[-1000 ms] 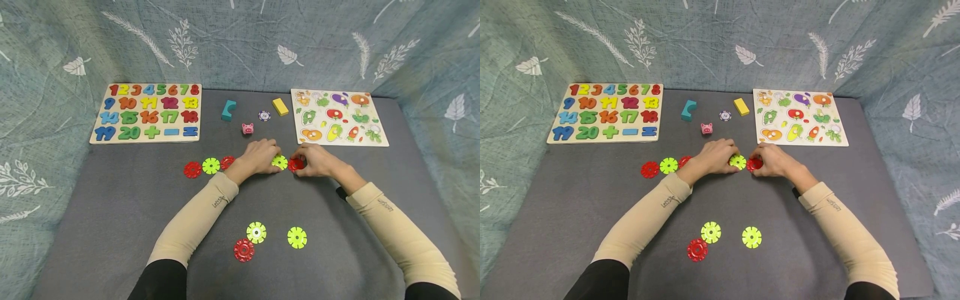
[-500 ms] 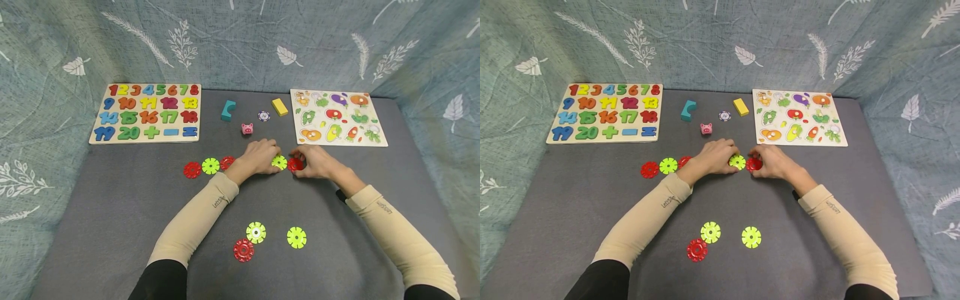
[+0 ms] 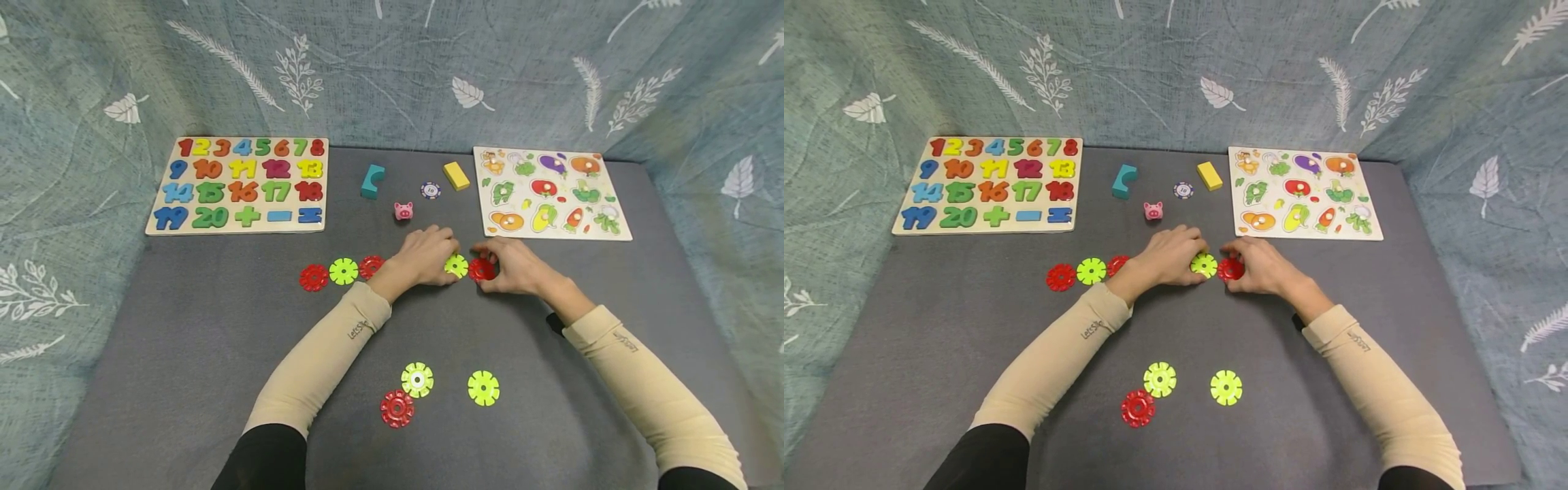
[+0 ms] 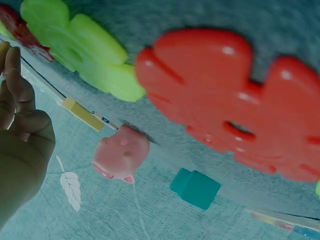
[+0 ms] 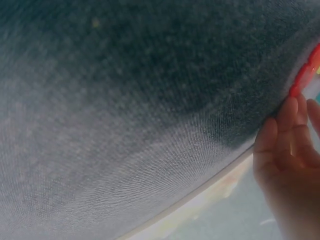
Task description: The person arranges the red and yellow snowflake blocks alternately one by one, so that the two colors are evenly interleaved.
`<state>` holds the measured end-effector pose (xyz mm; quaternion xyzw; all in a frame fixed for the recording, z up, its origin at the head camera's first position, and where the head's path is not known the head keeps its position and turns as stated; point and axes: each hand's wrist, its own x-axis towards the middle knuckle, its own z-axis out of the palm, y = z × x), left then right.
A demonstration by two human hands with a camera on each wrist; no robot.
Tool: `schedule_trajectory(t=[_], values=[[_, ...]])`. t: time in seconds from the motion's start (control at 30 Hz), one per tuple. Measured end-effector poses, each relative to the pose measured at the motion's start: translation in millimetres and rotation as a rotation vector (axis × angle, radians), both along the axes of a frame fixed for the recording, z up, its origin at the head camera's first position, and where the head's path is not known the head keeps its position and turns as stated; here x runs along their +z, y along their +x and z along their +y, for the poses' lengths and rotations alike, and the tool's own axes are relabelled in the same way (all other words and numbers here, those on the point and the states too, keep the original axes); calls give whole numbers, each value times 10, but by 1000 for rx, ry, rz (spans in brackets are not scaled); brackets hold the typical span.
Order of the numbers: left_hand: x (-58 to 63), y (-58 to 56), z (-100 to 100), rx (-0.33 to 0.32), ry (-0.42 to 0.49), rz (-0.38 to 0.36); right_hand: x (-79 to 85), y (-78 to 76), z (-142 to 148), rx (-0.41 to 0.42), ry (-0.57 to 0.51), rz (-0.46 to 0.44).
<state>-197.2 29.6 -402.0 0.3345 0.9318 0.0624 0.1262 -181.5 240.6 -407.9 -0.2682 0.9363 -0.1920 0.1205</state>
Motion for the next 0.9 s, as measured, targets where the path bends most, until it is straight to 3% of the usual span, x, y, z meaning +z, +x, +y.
schedule_trajectory(t=[0.33, 0.53, 0.7, 0.9], values=[[46, -3, 153, -67, 30, 31, 25, 19, 62, 35, -28, 32], [-1, -32, 246, -80, 28, 49, 73, 72, 127, -55, -47, 79], [-55, -47, 321, -101, 35, 51, 102, 138, 142, -115, -49, 163], [-70, -39, 394, -120, 2, 44, 119, 218, 137, -80, -107, 319]])
